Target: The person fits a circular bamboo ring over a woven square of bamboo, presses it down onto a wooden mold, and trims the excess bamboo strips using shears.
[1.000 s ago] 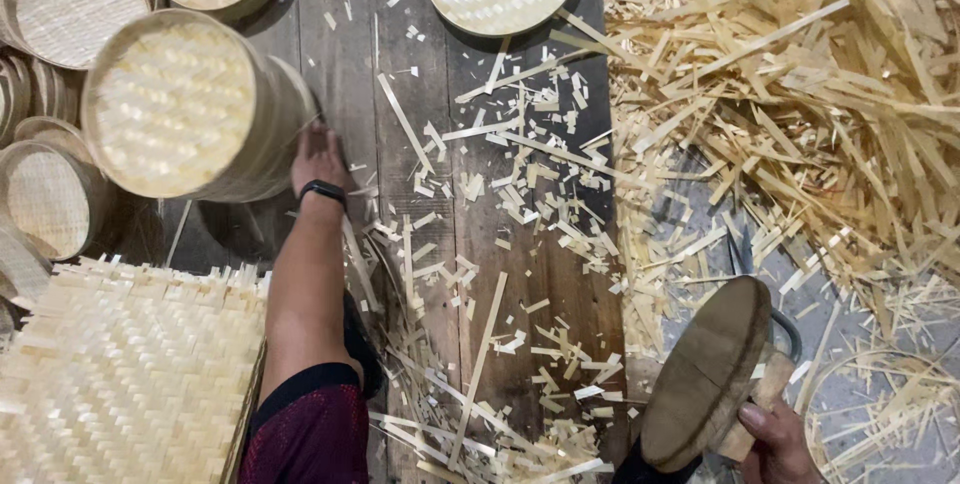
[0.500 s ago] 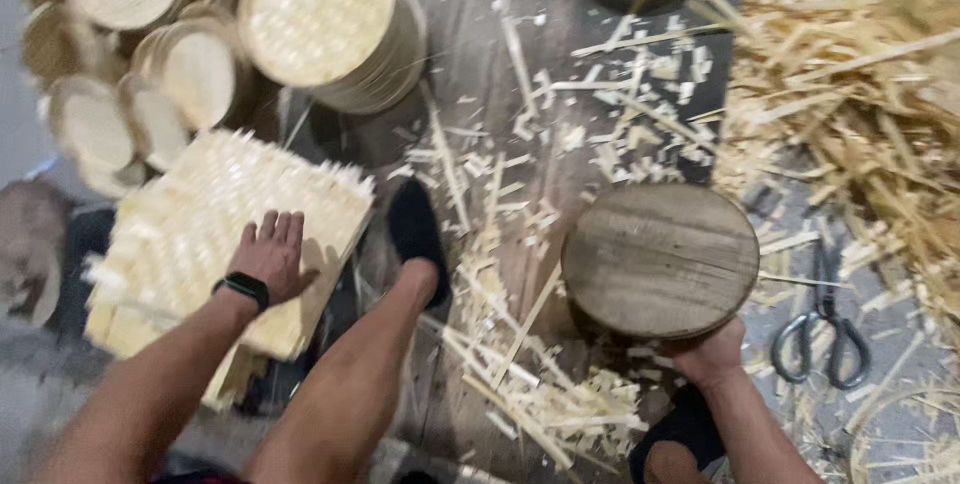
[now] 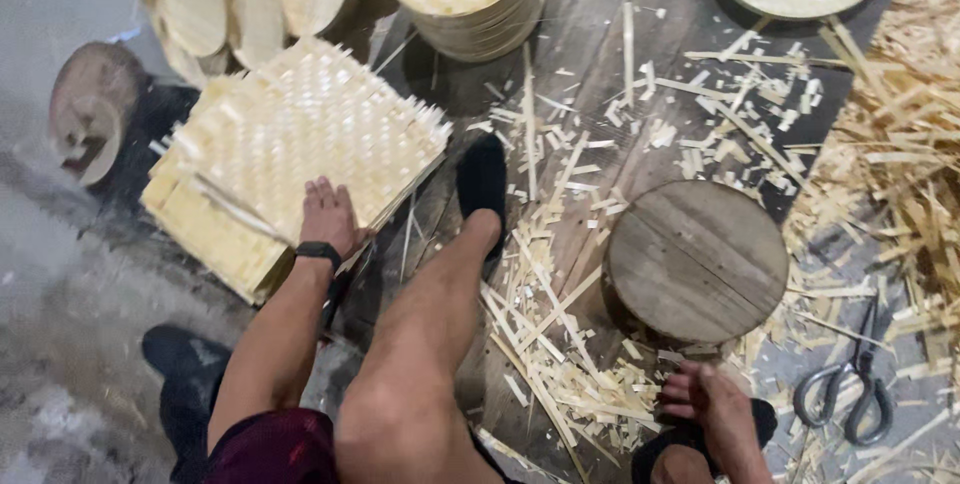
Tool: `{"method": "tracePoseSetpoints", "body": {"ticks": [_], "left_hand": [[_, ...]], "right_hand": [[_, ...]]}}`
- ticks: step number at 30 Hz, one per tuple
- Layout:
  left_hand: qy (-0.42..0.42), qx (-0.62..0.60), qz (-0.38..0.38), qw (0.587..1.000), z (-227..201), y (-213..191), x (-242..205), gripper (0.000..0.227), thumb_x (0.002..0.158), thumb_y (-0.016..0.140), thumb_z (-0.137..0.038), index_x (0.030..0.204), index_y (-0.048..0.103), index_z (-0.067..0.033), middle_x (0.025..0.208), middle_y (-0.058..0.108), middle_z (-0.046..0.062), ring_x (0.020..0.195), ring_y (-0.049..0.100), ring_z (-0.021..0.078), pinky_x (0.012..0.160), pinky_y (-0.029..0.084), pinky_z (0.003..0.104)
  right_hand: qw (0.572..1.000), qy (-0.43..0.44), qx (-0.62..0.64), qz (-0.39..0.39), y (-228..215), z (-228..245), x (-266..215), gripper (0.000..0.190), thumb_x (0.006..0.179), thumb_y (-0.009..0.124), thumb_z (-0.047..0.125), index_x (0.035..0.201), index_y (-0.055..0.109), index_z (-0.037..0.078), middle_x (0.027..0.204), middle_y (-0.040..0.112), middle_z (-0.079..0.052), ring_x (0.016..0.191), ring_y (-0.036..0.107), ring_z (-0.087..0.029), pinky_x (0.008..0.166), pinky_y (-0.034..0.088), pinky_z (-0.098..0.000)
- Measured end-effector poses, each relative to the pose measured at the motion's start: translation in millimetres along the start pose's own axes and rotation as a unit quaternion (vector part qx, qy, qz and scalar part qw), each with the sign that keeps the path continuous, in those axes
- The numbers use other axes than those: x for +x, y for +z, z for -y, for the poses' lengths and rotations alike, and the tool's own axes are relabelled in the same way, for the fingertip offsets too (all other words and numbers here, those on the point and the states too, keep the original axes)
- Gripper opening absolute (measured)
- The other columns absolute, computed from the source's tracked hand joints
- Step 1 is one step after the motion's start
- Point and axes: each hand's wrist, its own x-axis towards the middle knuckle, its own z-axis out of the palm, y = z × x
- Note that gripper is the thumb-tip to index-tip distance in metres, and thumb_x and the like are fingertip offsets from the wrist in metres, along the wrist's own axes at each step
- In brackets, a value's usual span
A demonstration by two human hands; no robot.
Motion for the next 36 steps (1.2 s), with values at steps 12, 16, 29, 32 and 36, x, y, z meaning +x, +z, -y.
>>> {"method": "tracePoseSetpoints", "body": {"ticks": [12, 16, 29, 32, 36], "left_hand": [[0.051, -0.146, -0.252, 0.955, -34.1, -102.2, -75.6, 0.014, 0.097, 0.058, -0.013, 0.104, 0.067, -0.0052, 0.085, 0.070, 0.013, 0.074, 0.068, 0.0314, 0.066, 0.056, 0.045], [0.153, -0.091, -0.302, 0.936, -72.3, -211.1, -112.0, 0.005, 0.093, 0.064, -0.011, 0.090, 0.065, -0.0082, 0.073, 0.067, 0.011, 0.067, 0.067, 0.0324, 0.057, 0.053, 0.045], [0.670, 0.042, -0.190, 0.716, -320.9, -153.2, -120.2, 0.043, 0.085, 0.060, -0.019, 0.118, 0.061, 0.0085, 0.108, 0.066, 0.025, 0.093, 0.066, 0.0289, 0.067, 0.058, 0.037], [0.677, 0.000, -0.090, 0.730, -358.7, -94.2, -120.9, 0.032, 0.088, 0.063, -0.017, 0.111, 0.062, 0.0051, 0.114, 0.066, 0.023, 0.100, 0.065, 0.0313, 0.076, 0.056, 0.041], [0.533, -0.240, -0.019, 0.811, -375.1, -57.0, -90.3, 0.024, 0.088, 0.074, -0.025, 0.104, 0.070, -0.0083, 0.105, 0.072, 0.013, 0.099, 0.066, 0.0295, 0.094, 0.052, 0.048]], "right_hand": [[0.998, -0.063, -0.006, 0.007, -21.8, -18.9, 22.3, 0.040, 0.109, 0.052, 0.024, 0.128, 0.059, -0.010, 0.108, 0.069, -0.025, 0.094, 0.070, -0.032, 0.081, 0.059, -0.0430], [0.996, -0.083, -0.012, 0.011, -23.1, -22.3, 21.3, 0.039, 0.110, 0.053, 0.023, 0.130, 0.059, -0.010, 0.109, 0.067, -0.023, 0.093, 0.069, -0.030, 0.082, 0.058, -0.0430], [0.943, -0.109, 0.304, 0.082, -23.6, 108.6, -24.9, 0.066, 0.095, 0.045, 0.053, 0.129, 0.060, -0.002, 0.124, 0.069, -0.018, 0.108, 0.070, -0.031, 0.092, 0.057, -0.0423], [0.994, -0.093, 0.026, -0.059, -26.2, 125.3, -4.3, 0.051, 0.092, 0.068, 0.041, 0.112, 0.059, -0.006, 0.099, 0.059, -0.011, 0.084, 0.059, -0.022, 0.070, 0.055, -0.0421], [0.957, -0.176, -0.168, -0.158, -27.3, 116.3, 26.2, 0.030, 0.088, 0.081, 0.028, 0.093, 0.070, 0.000, 0.074, 0.057, 0.001, 0.065, 0.047, -0.009, 0.054, 0.042, -0.0284]]}}
